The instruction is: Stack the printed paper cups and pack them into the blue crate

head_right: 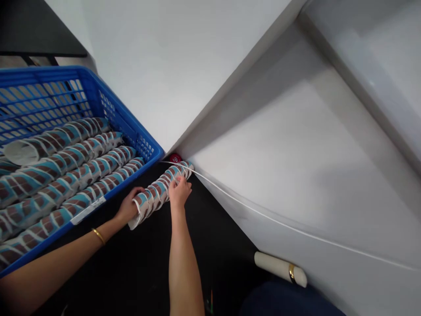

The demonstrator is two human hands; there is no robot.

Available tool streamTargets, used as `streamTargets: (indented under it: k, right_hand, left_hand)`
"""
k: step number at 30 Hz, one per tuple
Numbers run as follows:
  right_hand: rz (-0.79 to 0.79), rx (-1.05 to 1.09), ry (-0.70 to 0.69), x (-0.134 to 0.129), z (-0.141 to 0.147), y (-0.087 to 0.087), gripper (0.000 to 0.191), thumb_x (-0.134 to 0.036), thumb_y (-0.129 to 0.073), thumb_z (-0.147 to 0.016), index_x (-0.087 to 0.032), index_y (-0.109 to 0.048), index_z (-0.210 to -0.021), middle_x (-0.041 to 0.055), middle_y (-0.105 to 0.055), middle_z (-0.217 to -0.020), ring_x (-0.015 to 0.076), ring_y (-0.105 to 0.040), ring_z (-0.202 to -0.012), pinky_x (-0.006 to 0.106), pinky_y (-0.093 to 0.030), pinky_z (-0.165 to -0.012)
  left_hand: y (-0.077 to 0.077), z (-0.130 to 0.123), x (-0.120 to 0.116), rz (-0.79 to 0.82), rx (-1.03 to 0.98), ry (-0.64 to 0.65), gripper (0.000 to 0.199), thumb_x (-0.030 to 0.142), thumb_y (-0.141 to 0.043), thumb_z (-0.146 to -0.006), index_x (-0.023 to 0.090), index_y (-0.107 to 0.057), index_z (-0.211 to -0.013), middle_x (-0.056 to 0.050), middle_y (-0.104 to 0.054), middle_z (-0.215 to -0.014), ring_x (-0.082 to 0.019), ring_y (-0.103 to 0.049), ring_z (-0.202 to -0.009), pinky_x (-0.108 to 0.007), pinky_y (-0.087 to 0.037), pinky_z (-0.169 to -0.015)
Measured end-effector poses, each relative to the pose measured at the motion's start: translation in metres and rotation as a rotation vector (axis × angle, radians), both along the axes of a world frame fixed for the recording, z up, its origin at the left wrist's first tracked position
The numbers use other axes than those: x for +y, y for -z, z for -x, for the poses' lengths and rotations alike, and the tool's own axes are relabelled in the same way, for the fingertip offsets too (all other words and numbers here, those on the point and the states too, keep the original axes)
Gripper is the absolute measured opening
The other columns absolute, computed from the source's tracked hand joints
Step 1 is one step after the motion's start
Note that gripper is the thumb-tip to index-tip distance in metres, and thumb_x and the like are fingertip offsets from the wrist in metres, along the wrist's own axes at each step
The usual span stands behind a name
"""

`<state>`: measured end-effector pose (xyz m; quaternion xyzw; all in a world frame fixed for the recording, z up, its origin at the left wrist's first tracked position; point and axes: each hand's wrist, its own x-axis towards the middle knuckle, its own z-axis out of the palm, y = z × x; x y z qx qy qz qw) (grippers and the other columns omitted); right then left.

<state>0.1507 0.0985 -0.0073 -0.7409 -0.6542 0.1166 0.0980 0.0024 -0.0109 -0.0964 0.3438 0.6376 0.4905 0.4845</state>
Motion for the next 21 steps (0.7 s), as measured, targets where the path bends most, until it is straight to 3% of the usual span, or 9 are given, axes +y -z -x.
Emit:
streamTargets:
  k: [3, 6, 12, 17, 21]
  right_hand:
    - [0.072, 0.002, 0.091, 0.023, -0.004, 0.002, 0.044, -0.027, -0.049, -0.091, -0.011, -0.056, -0.131, 0.0133, -0.072, -0.103, 0.0299, -0.062, -0.1, 0.04, -0.045, -0.086]
    - [0.141, -0.015, 0.158, 0.042, -0.006, 0.002, 0.048, -0.041, -0.05, -0.093, -0.01, -0.059, -0.128, 0.0182, -0.071, -0.102, 0.0344, -0.063, -0.101, 0.045, -0.045, -0.087]
    - [0.182, -0.016, 0.228, 0.057, -0.001, 0.004, 0.072, -0.059, -0.057, -0.087, -0.007, -0.051, -0.135, 0.0281, -0.052, -0.132, 0.0398, -0.051, -0.123, 0.048, -0.041, -0.099]
    - [0.26, 0.107, 0.313, 0.056, 0.012, 0.016, 0.092, -0.06, -0.067, -0.076, -0.003, -0.04, -0.143, 0.031, -0.049, -0.135, 0.041, -0.053, -0.121, 0.049, -0.044, -0.099]
    - [0.198, 0.27, 0.291, 0.046, 0.009, 0.016, 0.1, -0.05, -0.068, -0.074, -0.004, -0.024, -0.152, 0.0279, -0.051, -0.136, 0.0363, -0.054, -0.123, 0.043, -0.045, -0.101]
  left_hand:
    - [-0.005, 0.002, 0.0, 0.009, 0.018, 0.001, 0.028, 0.032, -0.056, -0.075, 0.023, -0.061, -0.101, -0.002, -0.068, -0.097, -0.025, -0.063, -0.09, -0.033, -0.049, -0.084]
    - [-0.011, 0.002, 0.001, 0.012, 0.029, 0.013, 0.03, 0.033, -0.055, -0.074, 0.021, -0.061, -0.101, -0.002, -0.068, -0.095, -0.024, -0.064, -0.089, -0.032, -0.05, -0.082]
    - [-0.025, 0.0, 0.004, 0.053, 0.079, 0.049, 0.029, 0.035, -0.055, -0.075, 0.02, -0.062, -0.099, -0.002, -0.069, -0.09, -0.024, -0.065, -0.084, -0.031, -0.05, -0.076]
    - [-0.033, -0.004, 0.005, 0.071, 0.159, 0.094, 0.028, 0.031, -0.052, -0.077, 0.021, -0.062, -0.1, -0.002, -0.07, -0.096, -0.024, -0.065, -0.088, -0.031, -0.05, -0.078]
    - [-0.047, -0.003, -0.001, 0.051, 0.233, 0.139, 0.028, 0.029, -0.05, -0.079, 0.021, -0.062, -0.104, -0.003, -0.069, -0.101, -0.023, -0.065, -0.092, -0.031, -0.05, -0.082]
